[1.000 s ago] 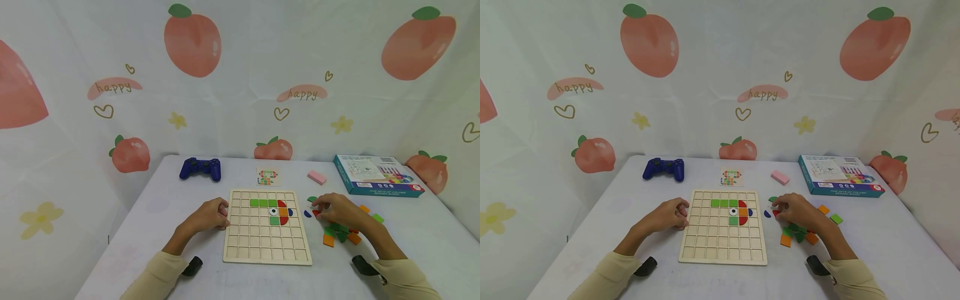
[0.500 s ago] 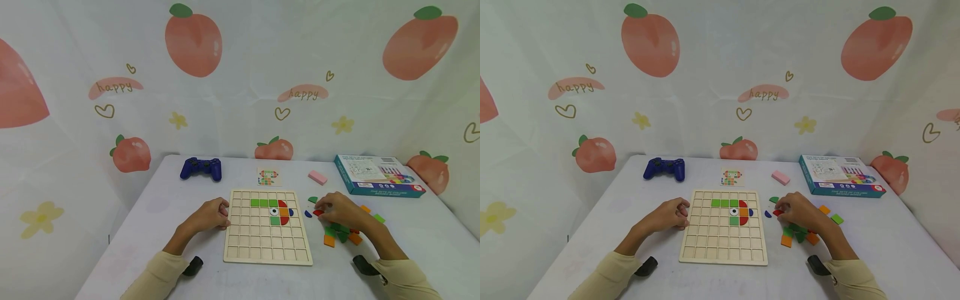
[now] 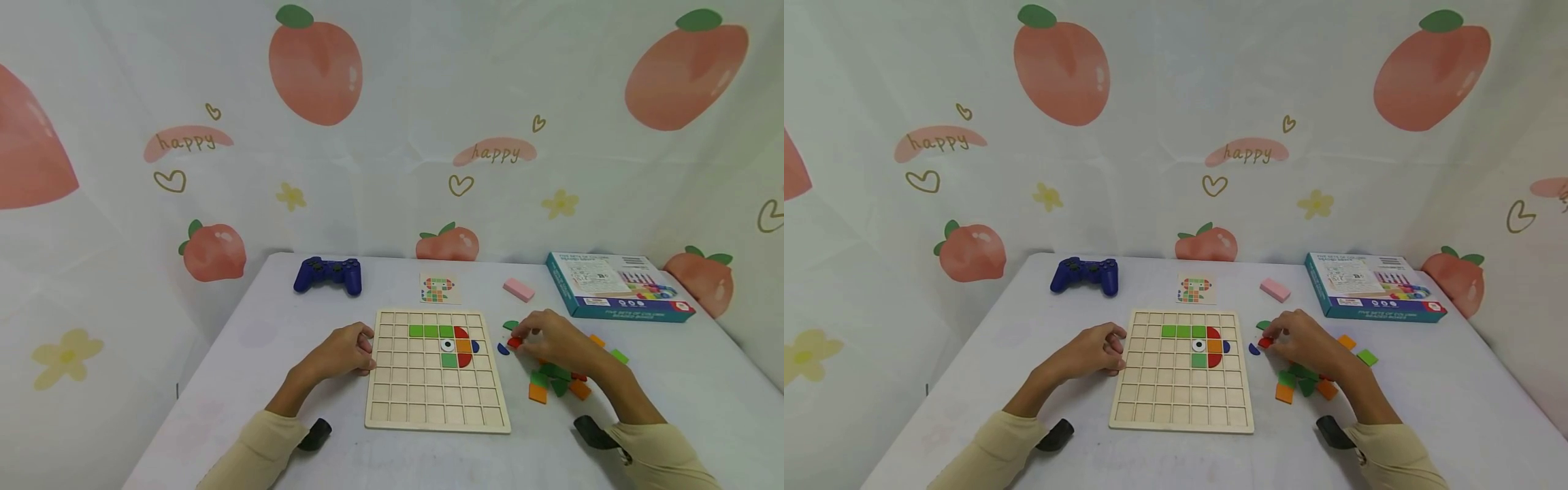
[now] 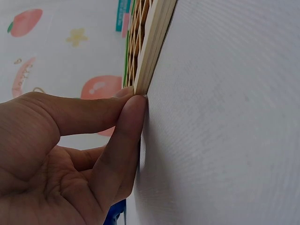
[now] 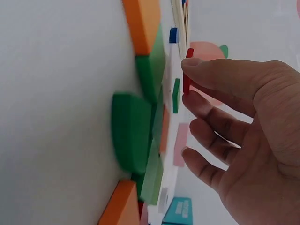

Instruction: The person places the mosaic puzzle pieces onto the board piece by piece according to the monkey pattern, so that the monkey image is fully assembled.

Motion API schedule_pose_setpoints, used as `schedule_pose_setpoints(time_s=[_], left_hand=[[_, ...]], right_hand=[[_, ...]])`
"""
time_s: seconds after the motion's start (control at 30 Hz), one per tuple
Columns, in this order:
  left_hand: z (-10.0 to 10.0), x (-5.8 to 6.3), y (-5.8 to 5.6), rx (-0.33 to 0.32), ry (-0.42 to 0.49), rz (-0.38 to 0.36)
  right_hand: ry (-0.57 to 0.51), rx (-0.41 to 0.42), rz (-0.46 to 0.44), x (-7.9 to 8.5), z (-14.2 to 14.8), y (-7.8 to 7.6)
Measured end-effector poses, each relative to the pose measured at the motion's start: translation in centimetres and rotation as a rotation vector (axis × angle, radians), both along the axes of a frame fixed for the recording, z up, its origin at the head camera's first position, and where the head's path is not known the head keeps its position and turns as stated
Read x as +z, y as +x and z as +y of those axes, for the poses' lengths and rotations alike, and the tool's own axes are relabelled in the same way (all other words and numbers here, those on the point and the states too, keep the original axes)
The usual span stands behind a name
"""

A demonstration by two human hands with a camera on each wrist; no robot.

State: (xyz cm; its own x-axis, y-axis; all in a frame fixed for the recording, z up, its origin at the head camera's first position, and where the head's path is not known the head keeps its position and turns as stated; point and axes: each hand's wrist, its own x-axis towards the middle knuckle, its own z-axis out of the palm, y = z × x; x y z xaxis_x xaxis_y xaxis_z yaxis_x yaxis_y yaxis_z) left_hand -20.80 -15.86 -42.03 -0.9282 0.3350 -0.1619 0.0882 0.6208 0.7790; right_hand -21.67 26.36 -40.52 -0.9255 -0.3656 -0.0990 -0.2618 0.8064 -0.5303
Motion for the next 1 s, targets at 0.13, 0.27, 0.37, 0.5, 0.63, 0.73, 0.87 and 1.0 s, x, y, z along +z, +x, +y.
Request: schedule_pose_setpoints(time_s=[0.13,0.27,0.37,0.5,0.63,0.73,0.87,1.0], left_hand=[[0.0,0.1,0.1,0.000,-0.012,0.004],[0.0,0.3,0.2,-0.005,-0.010,0.006],[0.0,0.4,0.3,-0.007,-0.011,0.008],[0.0,0.3,0.2,-0.005,-0.018,0.012],[0.1,0.2,0.1,-0.001,-0.010,0.009],[0.1,0.1,0.1,0.007,-0.005,0.000],[0.1,0.1,0.1,0.015,0.000,-0.010],[0.1,0.0,0.1,0.018,0.010,-0.018]], right_hand=[[0.002,0.027,0.023,0.1,-0.8,-0.3],[0.000,0.038,0.031,0.1,-1.9,-0.6],[-0.006,0.050,0.046,0.0,-2.8,-0.9],[-0.025,0.068,0.063,0.0,-4.0,-1.3],[-0.051,0.068,0.053,0.1,-5.3,-1.6],[-0.057,0.079,0.057,0.2,-6.3,-1.9],[-0.052,0.109,0.079,0.1,-7.6,-2.3],[-0.060,0.149,0.096,-0.1,-8.8,-2.7]])
